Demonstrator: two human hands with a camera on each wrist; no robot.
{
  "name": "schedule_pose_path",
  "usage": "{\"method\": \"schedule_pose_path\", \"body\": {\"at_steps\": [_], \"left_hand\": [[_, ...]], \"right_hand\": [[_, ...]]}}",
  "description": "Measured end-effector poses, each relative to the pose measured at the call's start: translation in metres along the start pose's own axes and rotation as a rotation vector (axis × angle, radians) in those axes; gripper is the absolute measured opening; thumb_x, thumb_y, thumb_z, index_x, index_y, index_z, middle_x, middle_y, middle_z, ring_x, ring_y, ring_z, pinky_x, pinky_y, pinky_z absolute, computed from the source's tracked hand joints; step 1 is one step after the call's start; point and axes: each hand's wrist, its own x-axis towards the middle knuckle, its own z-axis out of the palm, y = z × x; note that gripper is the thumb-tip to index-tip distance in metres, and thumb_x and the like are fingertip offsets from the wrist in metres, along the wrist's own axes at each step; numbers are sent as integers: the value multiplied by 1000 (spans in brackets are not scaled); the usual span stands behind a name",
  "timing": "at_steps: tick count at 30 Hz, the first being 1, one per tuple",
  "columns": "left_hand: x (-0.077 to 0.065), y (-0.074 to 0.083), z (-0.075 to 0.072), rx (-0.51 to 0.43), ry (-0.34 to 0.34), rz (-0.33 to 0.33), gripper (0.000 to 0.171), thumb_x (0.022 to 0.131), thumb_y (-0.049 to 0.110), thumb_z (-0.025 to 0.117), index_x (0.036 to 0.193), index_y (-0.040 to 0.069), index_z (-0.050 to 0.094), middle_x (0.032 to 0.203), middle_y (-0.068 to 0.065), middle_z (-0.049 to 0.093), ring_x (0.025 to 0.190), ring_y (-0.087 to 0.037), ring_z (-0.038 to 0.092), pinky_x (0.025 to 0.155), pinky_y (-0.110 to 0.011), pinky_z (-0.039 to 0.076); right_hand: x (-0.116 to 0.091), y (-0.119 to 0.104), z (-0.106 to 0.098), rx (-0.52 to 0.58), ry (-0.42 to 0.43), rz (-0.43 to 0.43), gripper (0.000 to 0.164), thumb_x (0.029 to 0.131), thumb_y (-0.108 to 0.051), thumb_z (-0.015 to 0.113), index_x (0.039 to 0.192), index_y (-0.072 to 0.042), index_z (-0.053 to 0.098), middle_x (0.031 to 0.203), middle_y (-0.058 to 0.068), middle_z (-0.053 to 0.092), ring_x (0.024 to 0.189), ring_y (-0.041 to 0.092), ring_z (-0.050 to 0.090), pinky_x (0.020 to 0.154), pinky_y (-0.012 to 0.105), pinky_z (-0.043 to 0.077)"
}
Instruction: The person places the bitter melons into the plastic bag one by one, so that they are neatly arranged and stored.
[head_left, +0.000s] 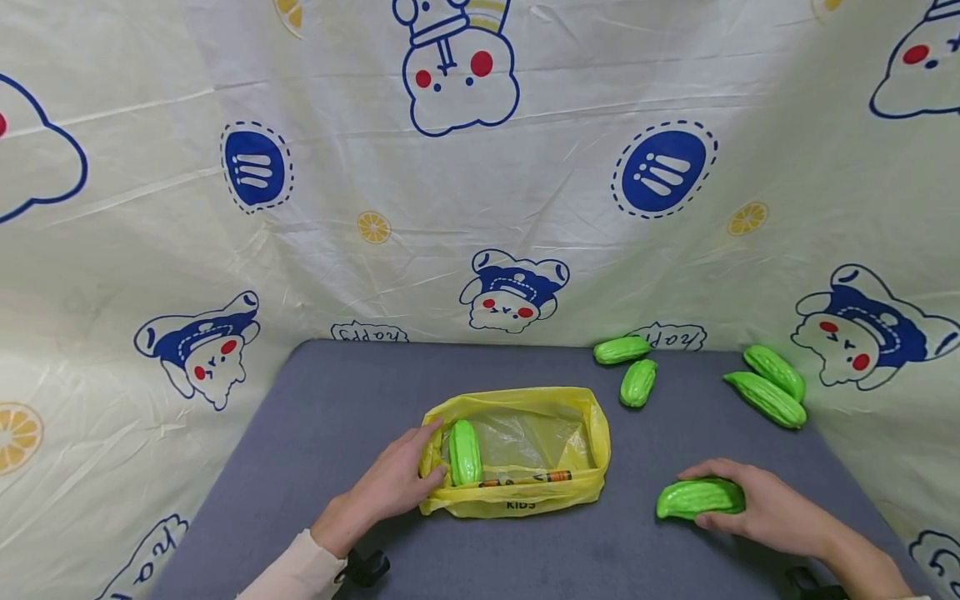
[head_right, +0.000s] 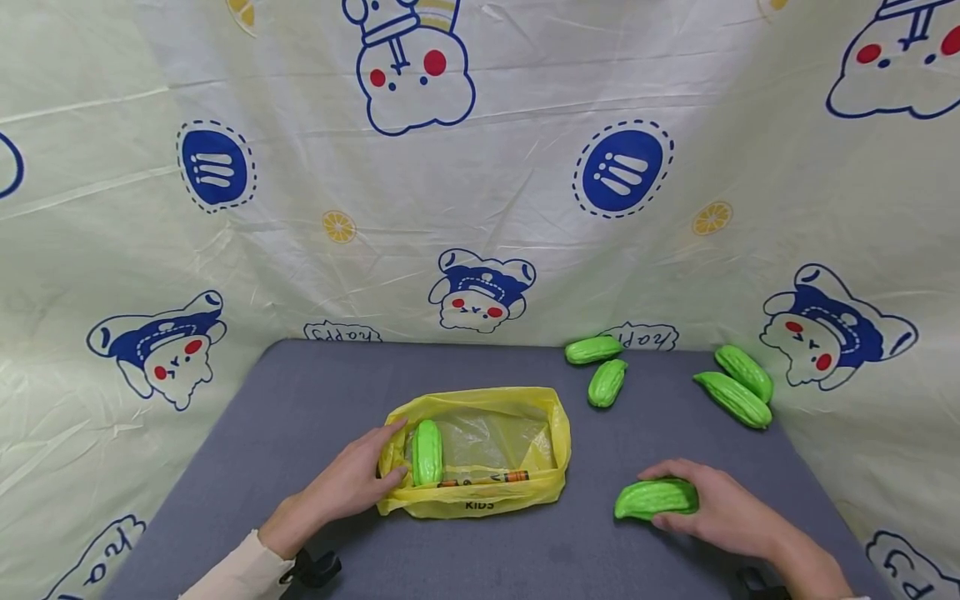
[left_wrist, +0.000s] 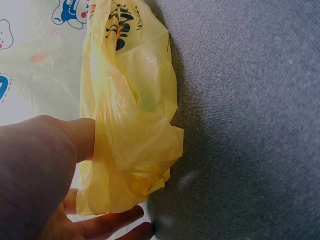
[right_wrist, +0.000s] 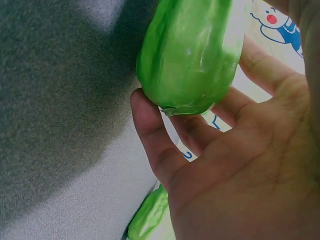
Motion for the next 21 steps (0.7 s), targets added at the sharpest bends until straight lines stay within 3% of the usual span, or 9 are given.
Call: {"method": "schedule_pose_path", "body": {"at_steps": [13,21], "left_hand": [[1,1,-1,10,3,-8,77,106,20,79,175,3,50,161,-24,67,142,-40,70,117,-62,58],[1,1,-1,5,4,-4,76,106,19,80,175,2,50,159,-24,68,138,-37,71,115,-61,59]], "right_hand": [[5,-9,3,-9,28,4,51,98,-49,95,141,-29,77,138,-3,79,112,-7,64,87,27,56],[11,-17,3,13,21,55,50,97,-47,96,139,-27,77,134,-7,78,107,-3,65,86,28,55]]}}
